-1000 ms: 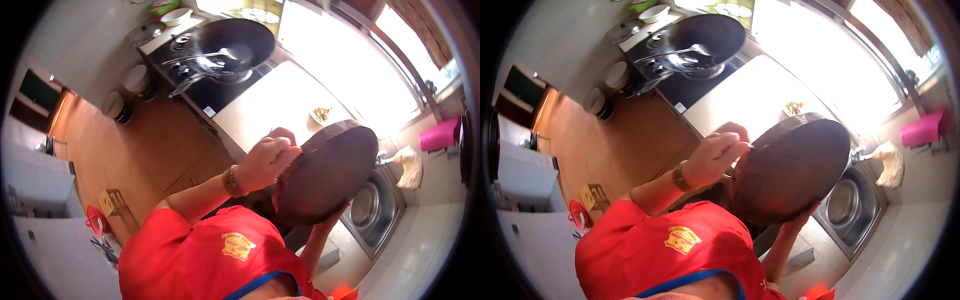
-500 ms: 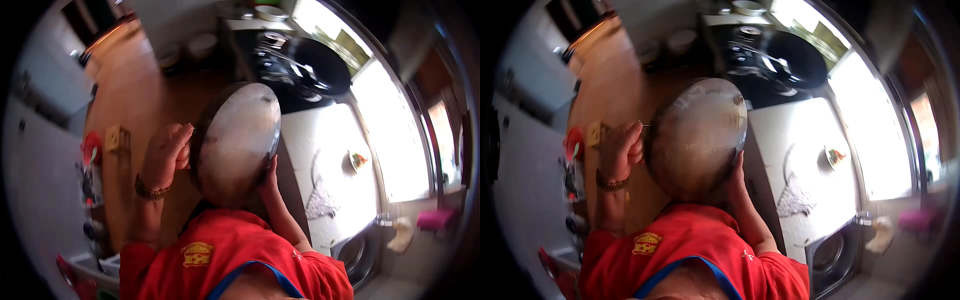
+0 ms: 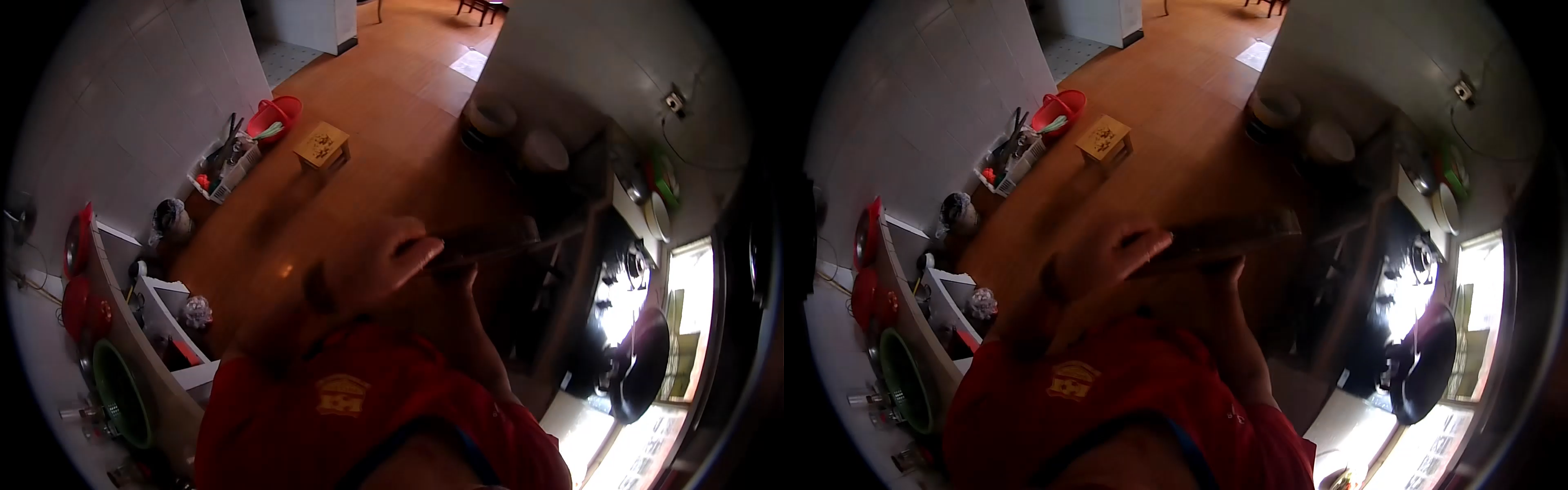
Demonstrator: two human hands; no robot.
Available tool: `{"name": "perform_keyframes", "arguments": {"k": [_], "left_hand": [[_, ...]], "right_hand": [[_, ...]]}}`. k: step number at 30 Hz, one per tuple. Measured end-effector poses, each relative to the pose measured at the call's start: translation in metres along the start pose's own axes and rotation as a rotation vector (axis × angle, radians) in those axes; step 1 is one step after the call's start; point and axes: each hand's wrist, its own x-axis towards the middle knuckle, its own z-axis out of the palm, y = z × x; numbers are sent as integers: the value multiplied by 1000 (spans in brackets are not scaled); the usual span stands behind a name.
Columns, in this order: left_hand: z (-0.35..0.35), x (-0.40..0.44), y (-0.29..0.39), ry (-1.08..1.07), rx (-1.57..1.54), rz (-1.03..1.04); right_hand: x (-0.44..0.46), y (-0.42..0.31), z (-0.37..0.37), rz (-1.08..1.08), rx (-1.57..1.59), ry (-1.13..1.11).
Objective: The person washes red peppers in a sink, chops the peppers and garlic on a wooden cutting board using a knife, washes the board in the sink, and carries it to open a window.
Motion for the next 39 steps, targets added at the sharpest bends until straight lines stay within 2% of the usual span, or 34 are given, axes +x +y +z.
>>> {"name": "perform_keyframes", "arguments": {"k": [2, 3, 5, 6, 8, 9, 11, 12, 13, 14, 15, 16, 17, 18, 19, 21, 22, 24, 25, 27, 29, 30, 31, 33, 34, 36, 37, 39], "left_hand": [[-22, 42, -20, 31, -37, -105], [-31, 63, -31, 55, -76, -194], [-38, 107, -66, 65, 13, -202], [-38, 129, -84, 84, 95, -196], [-31, 176, -134, 59, 154, -244], [-25, 197, -158, 43, 201, -298], [-16, 237, -201, 4, 275, -443], [-8, 252, -236, 38, 347, -431], [-1, 256, -267, 66, 418, -419], [-1, 269, -286, 40, 373, -647], [-4, 271, -321, 53, 428, -674], [-10, 286, -322, 123, 429, -783], [-19, 297, -345, 75, 420, -901], [-23, 298, -374, 161, 475, -888], [-30, 310, -383, 199, 434, -952], [-41, 328, -438, 290, 447, -1001], [-45, 346, -455, 331, 441, -1039], [-60, 383, -501, 328, 400, -1107], [-67, 405, -523, 326, 361, -1172], [-78, 467, -535, 335, 340, -1193], [-91, 521, -576, 366, 202, -1280], [-95, 546, -600, 371, 74, -1348], [-99, 589, -595, 391, 73, -1367], [-103, 642, -635, 338, 51, -1338], [-109, 670, -650, 321, 64, -1333], [-119, 730, -689, 328, 100, -1271], [-128, 771, -701, 330, 93, -1231], [-147, 851, -730, 316, 77, -1215]], "right_hand": [[49, -26, 8, -13, -82, 176], [68, -45, 25, -38, -52, 159], [115, -102, 48, 32, 131, -163], [137, -132, 51, 121, 283, -476], [161, -179, 93, -275, -79, -11], [185, -200, 82, -281, -68, -10], [223, -246, 31, -203, -11, -172], [266, -274, -72, 78, -120, -98], [264, -282, -89, 50, -109, -111], [262, -288, -102, 278, -973, -43], [271, -290, -107, 496, -1837, 63], [295, -296, -108, 502, -2135, 246], [319, -302, -109, 560, -2389, 461], [349, -308, -106, 412, -2066, 638], [379, -312, -103, 414, -2070, 638], [449, -318, -88, 450, -2268, 480], [487, -320, -88, 455, -2271, 478], [573, -324, -88, 508, -2338, 101], [612, -324, -88, 502, -2340, 112], [688, -325, -82, 590, -2142, 138], [740, -328, -85, 454, -1965, 167], [765, -332, -78, 557, -1927, 214], [789, -334, -72, 659, -1881, 263], [833, -337, -63, 731, -1667, 381], [856, -342, -54, 713, -1654, 390], [912, -347, -44, 408, -2000, 274], [946, -353, -42, 462, -1766, 384], [1013, -363, -14, 410, -1789, 412]]}}
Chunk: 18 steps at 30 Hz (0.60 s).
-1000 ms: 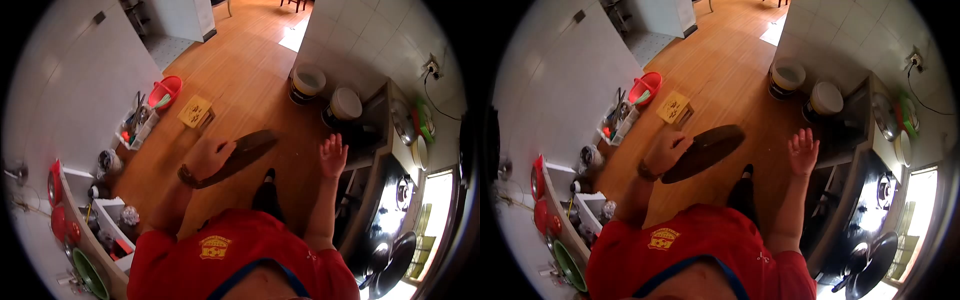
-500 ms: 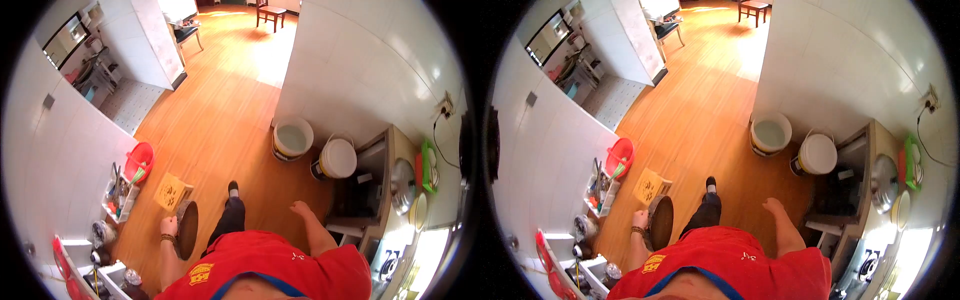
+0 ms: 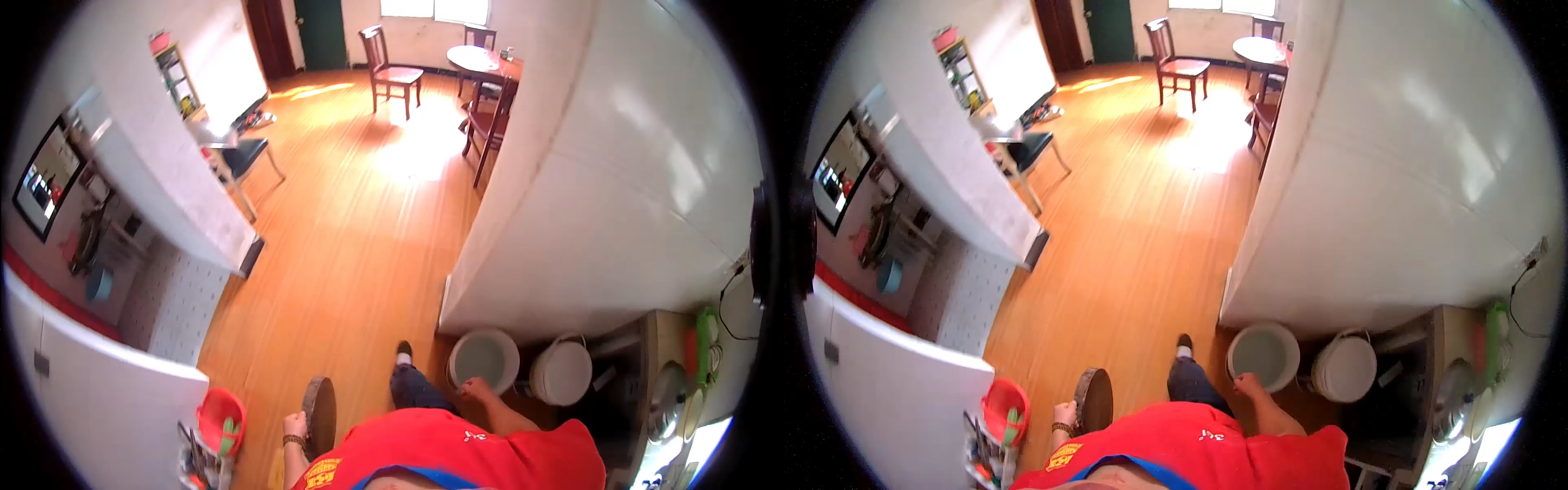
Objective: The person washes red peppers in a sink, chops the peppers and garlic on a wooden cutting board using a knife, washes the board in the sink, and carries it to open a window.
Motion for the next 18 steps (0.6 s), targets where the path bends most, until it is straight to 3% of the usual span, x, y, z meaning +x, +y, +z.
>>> {"name": "perform_keyframes", "arguments": {"k": [1, 2, 3, 5, 7, 9, 11, 13, 16, 18], "left_hand": [[5, 29, 27, -2, -21, 6], [8, 51, 60, -19, -98, -12], [14, 80, 78, -19, -80, -4], [20, 175, 145, -10, -244, -53], [23, 223, 214, 68, -226, -15], [15, 240, 295, 88, -235, -31], [10, 276, 347, 91, -315, -62], [17, 333, 391, 66, -352, -110], [39, 423, 454, -6, -398, -216], [60, 487, 494, -24, -370, -241]], "right_hand": [[21, -27, -15, 3, -23, 24], [67, -30, -14, 69, 207, -63], [101, -47, -20, 73, 226, -63], [190, -139, -48, -154, -42, 41], [238, -234, -94, -153, 86, 10], [294, -295, -129, -347, -105, 50], [352, -353, -148, -407, -10, 113], [387, -426, -190, -339, 146, 27], [489, -475, -235, -272, 58, -33], [534, -484, -255, -223, 125, 59]]}}
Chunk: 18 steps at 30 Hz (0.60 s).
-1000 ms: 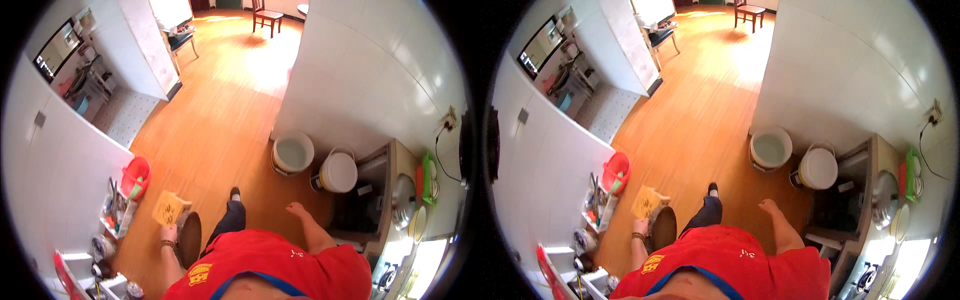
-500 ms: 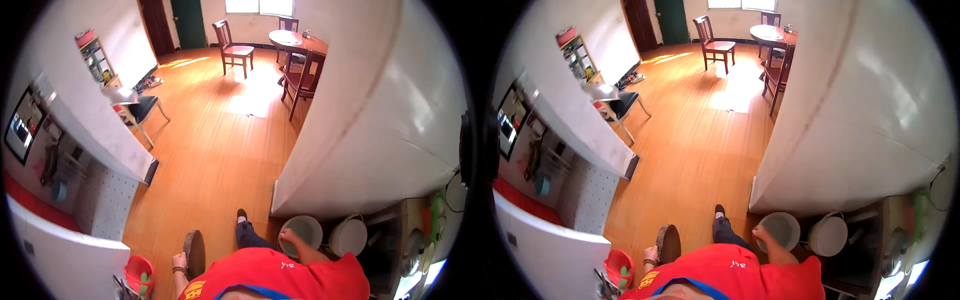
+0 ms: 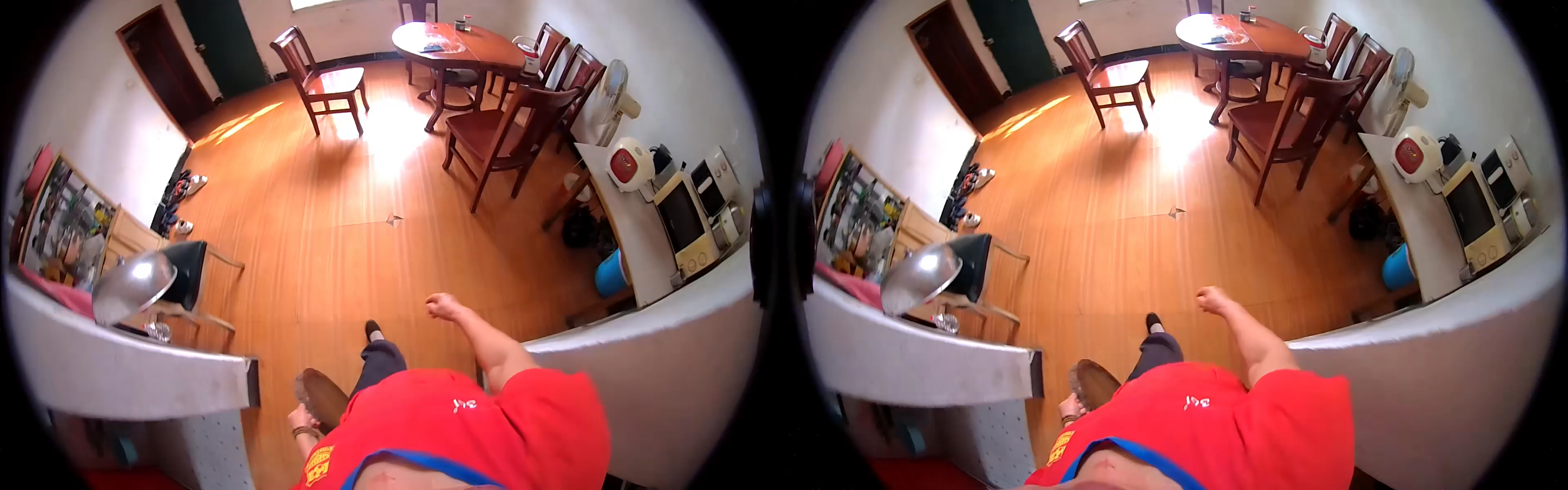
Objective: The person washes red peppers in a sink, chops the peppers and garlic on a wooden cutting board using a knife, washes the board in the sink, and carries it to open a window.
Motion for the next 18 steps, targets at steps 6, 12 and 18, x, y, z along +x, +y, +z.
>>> {"name": "perform_keyframes", "arguments": {"k": [6, 12, 18], "left_hand": [[91, 67, 202, -47, 169, -25], [154, 169, 390, -102, 264, -6], [238, 257, 565, -13, 179, 69]], "right_hand": [[84, 32, -56, 609, 157, 107], [166, -38, -88, 895, 280, 145], [423, -74, -140, 520, -9, 251]]}}
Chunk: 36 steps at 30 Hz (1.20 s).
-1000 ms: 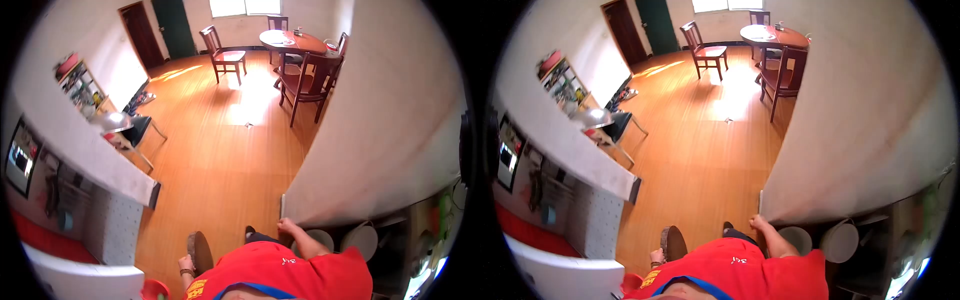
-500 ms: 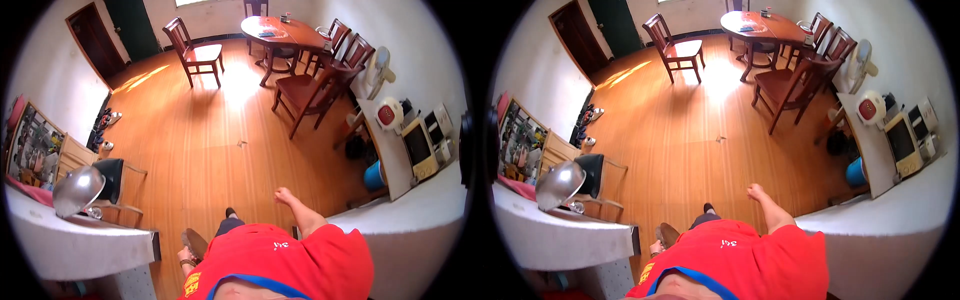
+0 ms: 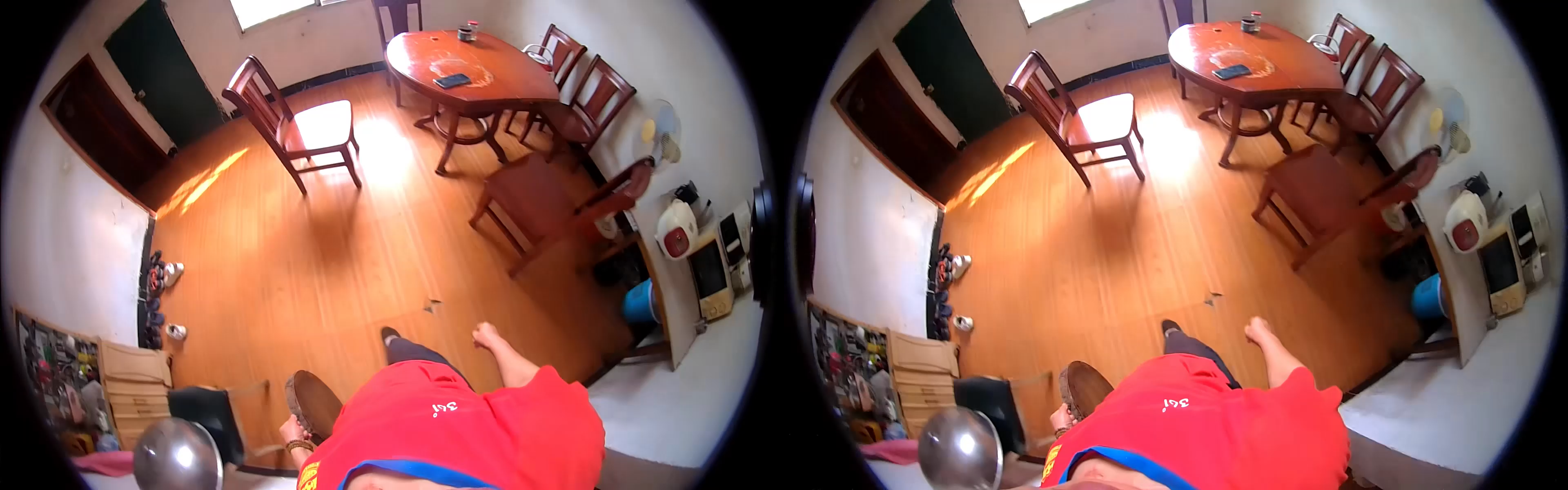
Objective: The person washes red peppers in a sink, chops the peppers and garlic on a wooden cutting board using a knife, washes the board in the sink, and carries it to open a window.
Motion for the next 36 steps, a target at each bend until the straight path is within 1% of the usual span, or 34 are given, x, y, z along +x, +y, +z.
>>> {"name": "perform_keyframes", "arguments": {"k": [1, 2, 3, 5, 6, 7, 8, 9, 10, 11, 12, 13, 15, 16, 17, 19, 21, 22, 24, 25, 27, 28, 29, 30, 31, 32, 34, 36], "left_hand": [[1, 13, 38, 7, 0, 9], [-1, 22, 78, 66, 27, 113], [-3, 28, 108, 124, 55, 203], [-6, 57, 172, 169, -163, 233], [-9, 68, 208, 170, -190, 264], [-11, 80, 242, 174, -222, 299], [-9, 95, 277, 143, -274, 297], [-11, 106, 312, 115, -327, 301], [-8, 119, 344, 78, -319, 363], [-4, 135, 379, 41, -310, 428], [-1, 147, 420, 3, -336, 454], [2, 159, 458, 13, -347, 463], [11, 186, 536, -24, -348, 515], [11, 201, 573, -92, -340, 510], [13, 217, 611, -97, -357, 515], [15, 243, 689, -189, -447, 500], [20, 264, 768, -241, -554, 432], [28, 277, 802, -262, -648, 420], [43, 314, 870, -330, -818, 423], [48, 336, 902, -511, -859, 397], [70, 363, 970, -582, -930, 377], [74, 393, 996, -706, -941, 395], [82, 393, 1027, -660, -960, 392], [93, 419, 1062, -741, -960, 417], [98, 444, 1089, -809, -944, 413], [110, 447, 1119, -794, -952, 386], [134, 470, 1175, -832, -932, 424], [151, 481, 1217, -875, -927, 455]], "right_hand": [[36, -50, 3, -137, -27, 92], [35, -140, -19, -297, -113, 198], [78, -196, -11, -345, -125, 124], [110, -332, -1, -606, -38, 69], [126, -401, 4, -734, 5, 30], [115, -475, 4, -868, -21, 47], [109, -542, 10, -896, 22, -69], [108, -597, 23, -992, 18, -142], [99, -649, 33, -1008, -18, -231], [104, -692, 55, -1051, -72, -299], [98, -732, 66, -1145, -66, -367], [95, -767, 81, -1240, -57, -436], [106, -822, 126, -1300, -33, -560], [104, -847, 129, -1241, -98, -664], [103, -875, 128, -1177, -161, -754], [117, -923, 143, -1190, -170, -779], [138, -970, 157, -1366, 40, -713], [144, -999, 154, -1371, 35, -707], [156, -1066, 145, -1327, 210, -661], [176, -1097, 159, -1387, 288, -547], [216, -1162, 165, -1377, 328, -308], [246, -1193, 174, -1376, 419, -279], [247, -1222, 143, -1327, 297, -174], [271, -1255, 130, -1328, 267, -132], [284, -1283, 128, -1301, 247, -106], [298, -1311, 122, -1262, 236, -42], [335, -1365, 114, -1199, 194, 99], [357, -1400, 102, -1199, 284, 189]]}}
